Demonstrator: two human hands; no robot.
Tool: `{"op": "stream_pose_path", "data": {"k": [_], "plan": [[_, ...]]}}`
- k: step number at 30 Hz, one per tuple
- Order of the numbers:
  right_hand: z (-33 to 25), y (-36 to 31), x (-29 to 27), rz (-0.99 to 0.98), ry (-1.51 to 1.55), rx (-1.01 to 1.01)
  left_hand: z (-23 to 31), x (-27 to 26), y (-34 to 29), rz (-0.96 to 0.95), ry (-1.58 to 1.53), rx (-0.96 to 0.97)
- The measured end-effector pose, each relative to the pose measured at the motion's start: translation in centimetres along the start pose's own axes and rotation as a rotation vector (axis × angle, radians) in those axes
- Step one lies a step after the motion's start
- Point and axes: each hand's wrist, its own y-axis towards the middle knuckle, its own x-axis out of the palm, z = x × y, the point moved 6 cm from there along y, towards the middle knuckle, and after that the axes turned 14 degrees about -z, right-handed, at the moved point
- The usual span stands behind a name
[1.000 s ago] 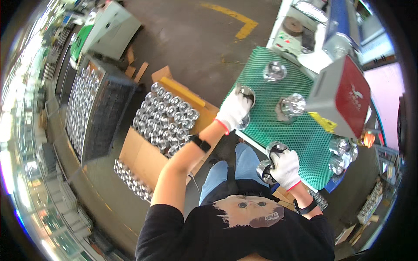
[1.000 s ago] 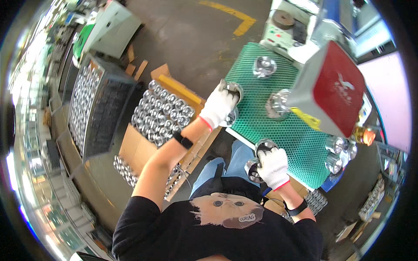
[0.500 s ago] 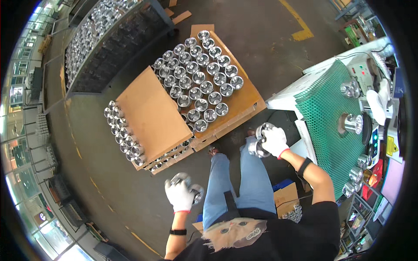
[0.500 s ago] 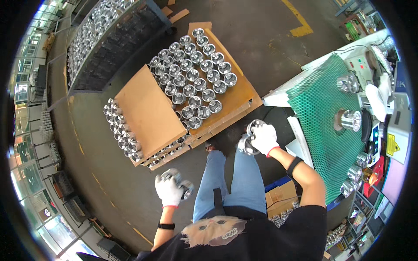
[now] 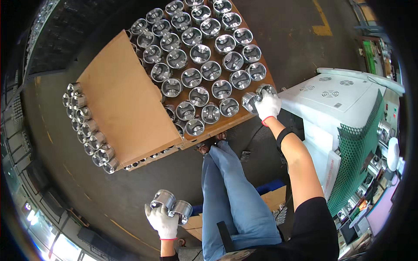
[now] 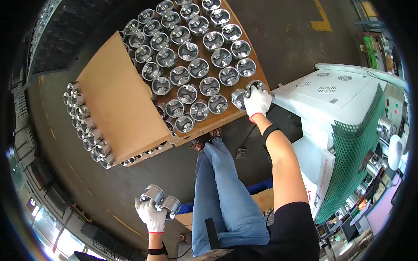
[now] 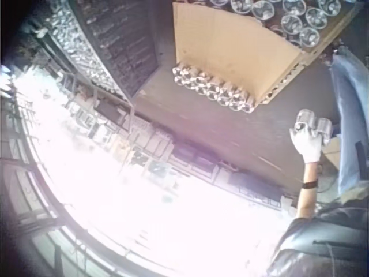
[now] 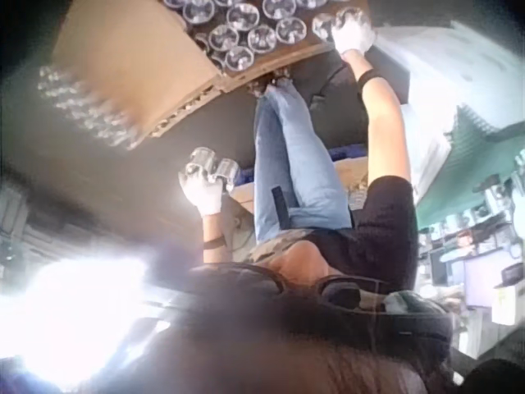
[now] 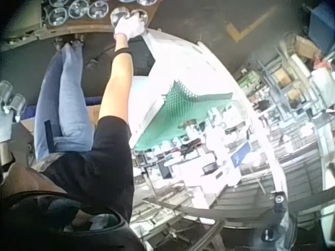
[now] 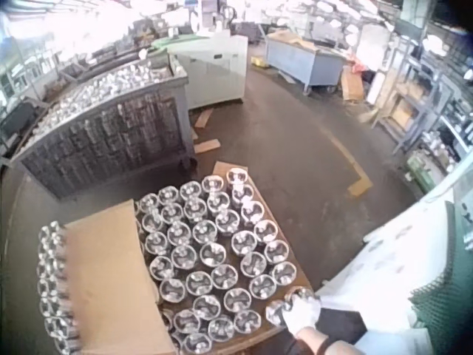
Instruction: Placing metal piston components into a laser marking machine, inspecting them, and organizing them on a shipping pallet.
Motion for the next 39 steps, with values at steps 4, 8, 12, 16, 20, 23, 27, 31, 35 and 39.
{"op": "stream_pose_path", "data": {"k": [4,8,12,16,20,23,27,31,35,39], "plan": [[-1.2,1.9,1.4,-0.075,-0.043,0.036,1.7,-1.0,4.1,0.077,0.006,0.05],[-0.7,1.9,1.8,-0.143,-0.079,0.174,1.9,-1.8,7.2,0.14,0.05,0.133],[0.5,2.4,1.2,-0.138,0.073,0.112,0.7,-3.9,11.3,0.108,0.111,0.168],[-0.5,0.2,0.6,-0.19,0.179,-0.129,-3.1,-5.6,15.6,0.099,0.2,0.139],[-1.4,-4.7,0.1,-0.355,0.193,-0.238,-6.0,-5.7,21.8,0.314,0.244,0.267],[-3.5,-7.9,0.2,-0.363,0.344,-0.369,-5.9,-6.2,25.9,0.293,0.244,0.268],[-13.2,-11.9,0.1,-0.482,0.459,-0.498,-9.0,-6.2,29.3,0.359,0.196,0.247],[-26.3,-15.5,-1.7,-0.426,0.239,-0.826,-11.1,-6.5,30.2,0.447,0.201,0.216],[-37.2,-17.9,-2.5,-0.334,0.031,-1.031,-13.8,-7.7,27.9,0.473,-0.132,0.288],[-47.2,-19.2,-2.2,-0.103,-0.222,-1.195,-20.7,-6.2,26.8,0.574,-0.478,0.24]]}}
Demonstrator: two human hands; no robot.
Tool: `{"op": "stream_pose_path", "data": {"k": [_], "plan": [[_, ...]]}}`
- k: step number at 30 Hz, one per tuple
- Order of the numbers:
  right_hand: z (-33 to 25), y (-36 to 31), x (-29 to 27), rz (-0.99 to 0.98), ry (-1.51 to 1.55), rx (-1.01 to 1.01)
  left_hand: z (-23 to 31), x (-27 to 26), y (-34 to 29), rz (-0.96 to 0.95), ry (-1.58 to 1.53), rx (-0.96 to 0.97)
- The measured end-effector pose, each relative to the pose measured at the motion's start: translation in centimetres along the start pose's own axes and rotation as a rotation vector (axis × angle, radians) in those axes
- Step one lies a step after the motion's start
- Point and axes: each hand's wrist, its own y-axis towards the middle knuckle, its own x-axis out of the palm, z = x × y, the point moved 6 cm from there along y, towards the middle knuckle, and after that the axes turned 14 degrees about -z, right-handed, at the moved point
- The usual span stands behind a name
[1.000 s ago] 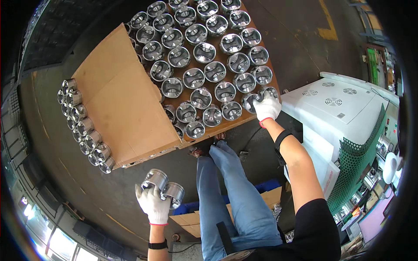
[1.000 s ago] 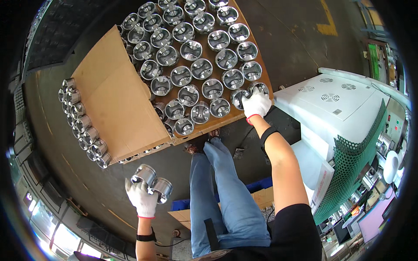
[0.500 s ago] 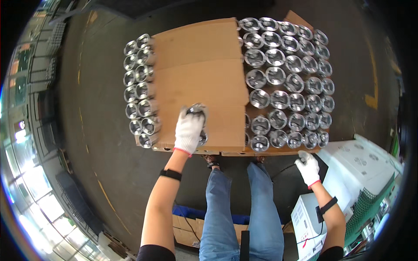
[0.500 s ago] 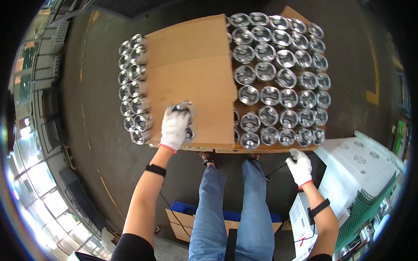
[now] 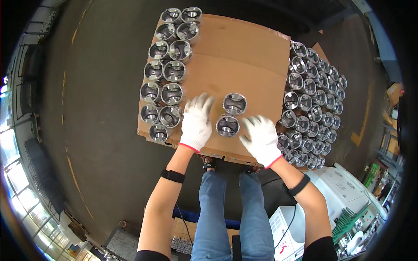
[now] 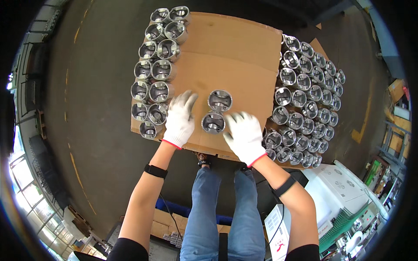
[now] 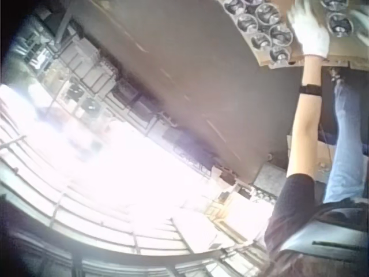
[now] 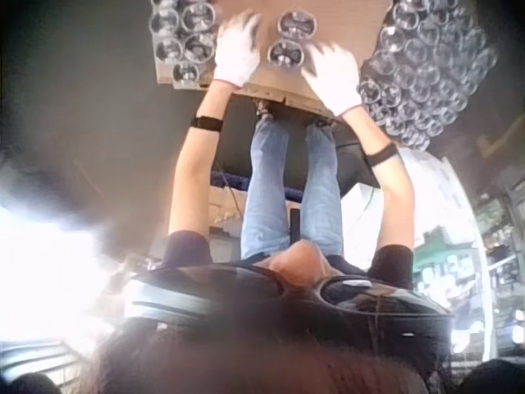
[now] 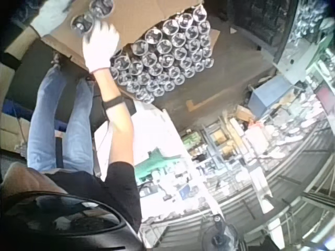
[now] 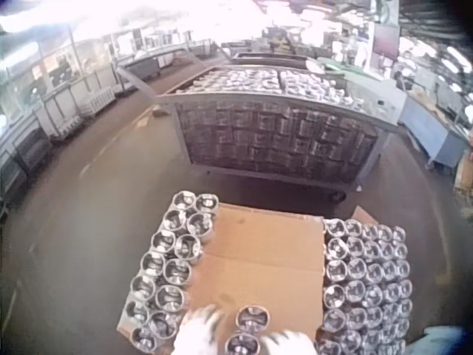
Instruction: Placing metal piston components into a laser marking machine, inspecting them, and organizing them on a shipping pallet.
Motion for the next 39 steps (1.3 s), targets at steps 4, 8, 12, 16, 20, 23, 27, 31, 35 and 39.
{"op": "stream_pose_path", "data": {"k": [4,8,12,16,20,23,27,31,35,39], "plan": [[-3.0,6.2,2.1,0.035,-0.304,0.01,-3.7,3.3,0.5,-0.262,0.08,-0.028],[-2.2,8.4,4.0,0.013,-0.399,0.046,-5.7,6.2,0.8,-0.528,0.172,-0.015],[-2.2,10.2,2.2,-0.17,-0.334,0.028,-6.8,5.5,1.2,-0.592,0.102,-0.011],[-1.5,12.8,-1.6,-0.131,-0.29,-0.03,-7.4,6.3,0.6,-0.572,0.06,-0.018],[-0.3,18.0,-5.4,-0.001,-0.38,-0.062,-7.4,6.5,0.8,-0.546,0.013,-0.019],[1.2,22.7,-7.4,0.082,-0.458,-0.011,-7.2,6.3,1.1,-0.568,0.017,-0.028],[1.4,28.8,-9.7,0.131,-0.502,0.061,-7.7,6.6,0.7,-0.604,0.041,-0.037],[2.4,32.7,-10.3,0.145,-0.538,0.125,-7.2,6.3,1.0,-0.681,0.083,-0.035],[1.6,34.7,-10.5,0.094,-0.542,0.142,-7.4,5.9,0.8,-0.7,0.095,-0.037],[2.2,34.0,-10.4,0.136,-0.499,0.143,-6.8,6.1,1.2,-0.694,0.114,-0.024]]}}
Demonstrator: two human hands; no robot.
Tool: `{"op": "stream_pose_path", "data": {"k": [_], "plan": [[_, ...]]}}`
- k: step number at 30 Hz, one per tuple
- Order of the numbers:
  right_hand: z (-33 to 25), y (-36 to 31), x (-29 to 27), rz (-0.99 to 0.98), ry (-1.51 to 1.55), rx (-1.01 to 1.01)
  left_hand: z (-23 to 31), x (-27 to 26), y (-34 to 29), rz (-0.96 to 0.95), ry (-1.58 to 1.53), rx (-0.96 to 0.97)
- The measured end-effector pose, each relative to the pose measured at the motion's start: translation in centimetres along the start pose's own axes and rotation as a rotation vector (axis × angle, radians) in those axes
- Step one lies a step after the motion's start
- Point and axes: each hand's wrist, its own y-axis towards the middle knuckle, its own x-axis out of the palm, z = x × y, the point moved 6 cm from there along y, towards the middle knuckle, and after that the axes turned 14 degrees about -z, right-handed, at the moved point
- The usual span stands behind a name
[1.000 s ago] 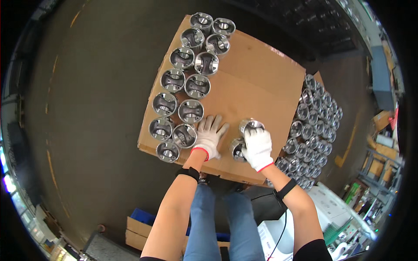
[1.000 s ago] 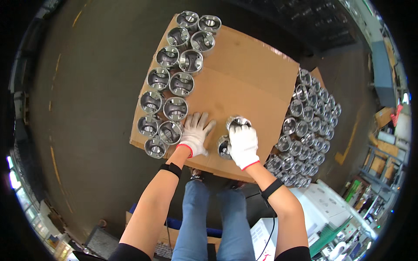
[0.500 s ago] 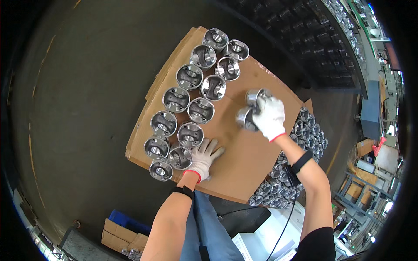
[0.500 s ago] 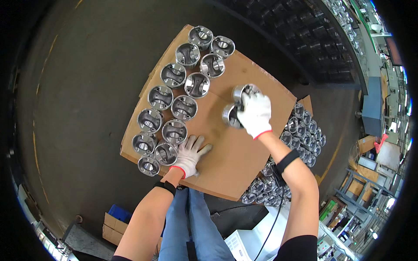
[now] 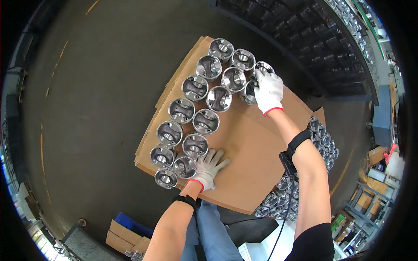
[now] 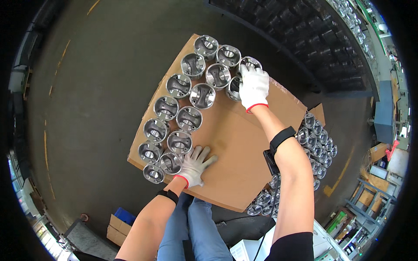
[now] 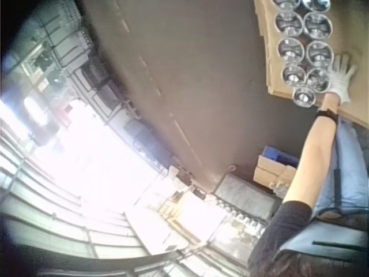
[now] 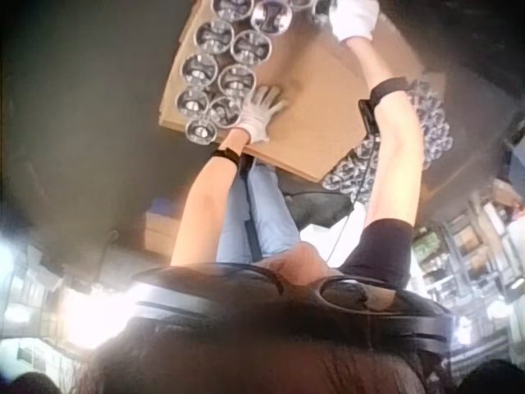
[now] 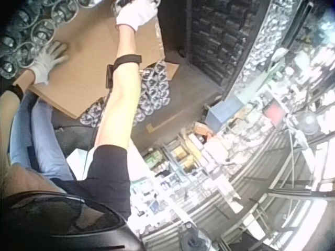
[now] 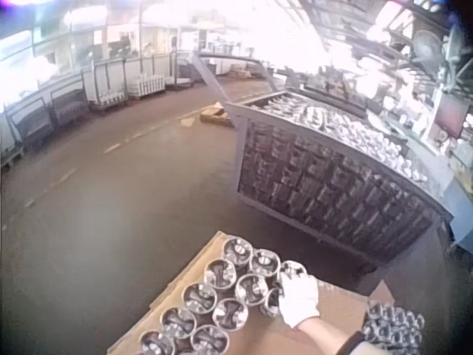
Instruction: Placing metal piston components into a laser marking machine, inspecting them, and organizing them on a shipping pallet.
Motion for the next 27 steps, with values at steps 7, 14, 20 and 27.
{"op": "stream_pose_path", "data": {"k": [7,14,20,27], "plan": [[-3.0,-13.8,0.4,0.277,0.503,-0.06,0.4,-0.2,0.7,-0.023,0.001,-0.034],[-8.1,-43.2,8.7,-0.356,0.959,-0.03,0.8,1.4,1.0,-0.145,0.139,-0.207],[-4.4,-68.7,11.8,-0.537,0.902,0.627,2.6,1.7,1.6,-0.146,0.259,-0.274],[-24.3,-96.9,7.0,-0.862,1.061,1.508,5.4,4.5,-1.1,-0.078,0.235,-0.35]]}}
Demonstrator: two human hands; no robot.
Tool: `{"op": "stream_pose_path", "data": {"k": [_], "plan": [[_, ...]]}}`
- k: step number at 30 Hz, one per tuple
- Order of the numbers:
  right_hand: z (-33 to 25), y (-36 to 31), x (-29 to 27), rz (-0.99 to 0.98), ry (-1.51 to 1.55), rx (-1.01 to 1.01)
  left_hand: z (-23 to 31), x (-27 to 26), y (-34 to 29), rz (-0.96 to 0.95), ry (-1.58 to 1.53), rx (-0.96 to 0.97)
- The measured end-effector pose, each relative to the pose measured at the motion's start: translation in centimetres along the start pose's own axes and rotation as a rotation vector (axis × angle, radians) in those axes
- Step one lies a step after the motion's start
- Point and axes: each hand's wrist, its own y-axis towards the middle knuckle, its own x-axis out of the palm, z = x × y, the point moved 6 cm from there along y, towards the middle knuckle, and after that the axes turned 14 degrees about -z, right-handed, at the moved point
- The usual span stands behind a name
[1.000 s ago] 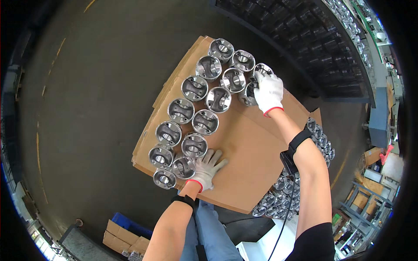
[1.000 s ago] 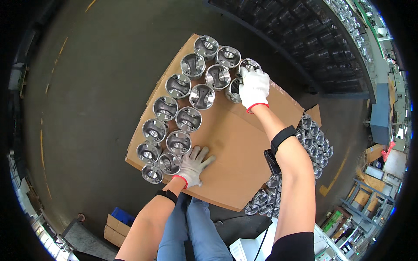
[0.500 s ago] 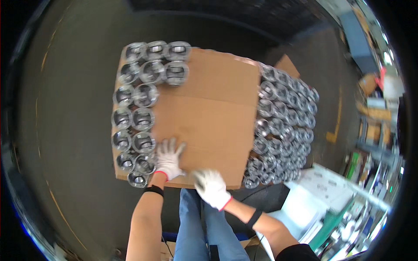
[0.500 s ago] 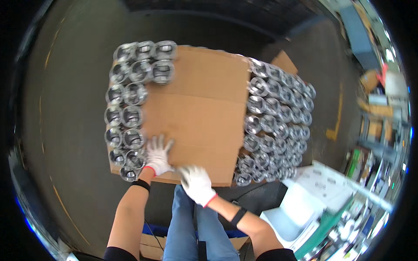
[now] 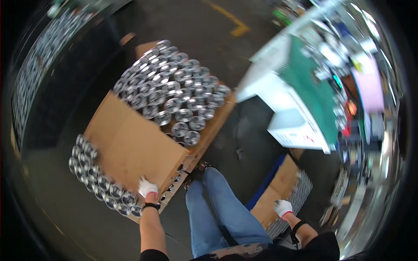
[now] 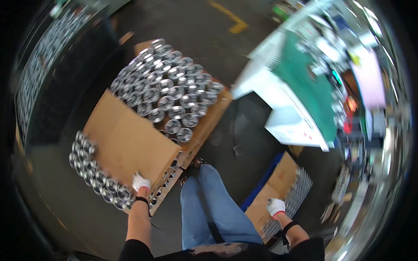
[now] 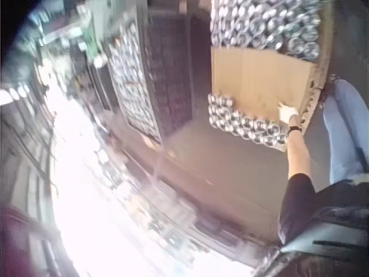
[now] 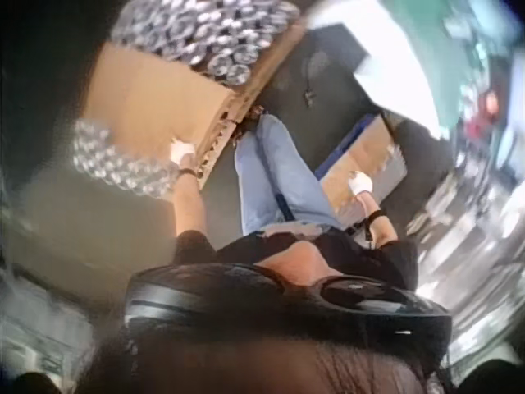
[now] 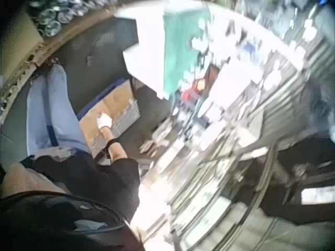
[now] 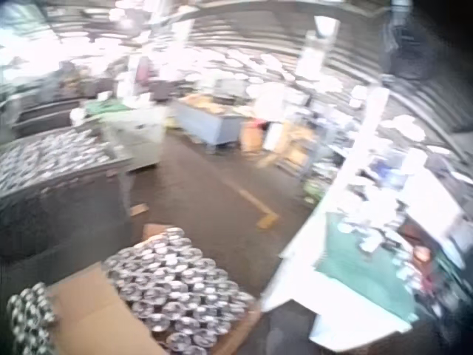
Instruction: Placing metal piston components into a laser marking machine, inspecting them, and organizing them on a shipping pallet.
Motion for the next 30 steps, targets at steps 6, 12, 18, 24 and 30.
{"op": "stream_pose_path", "data": {"k": [6,12,18,24,30], "plan": [[5.4,-13.2,25.9,-0.542,0.351,-0.021,9.8,6.9,-17.3,-0.318,-0.159,0.656],[-3.5,-21.8,35.8,-0.348,0.985,0.003,8.3,12.5,-18.5,-0.616,0.11,0.671],[-13.9,-24.9,42.2,-0.47,1.363,0.116,13.3,7.4,-21.8,-0.642,0.283,0.435],[-17.2,-23.0,50.0,-0.371,1.373,0.148,19.5,9.3,-29.9,-0.604,0.346,0.772],[-5.7,-25.7,51.0,-0.139,1.56,0.175,16.2,17.8,-38.5,-0.656,0.273,0.992]]}}
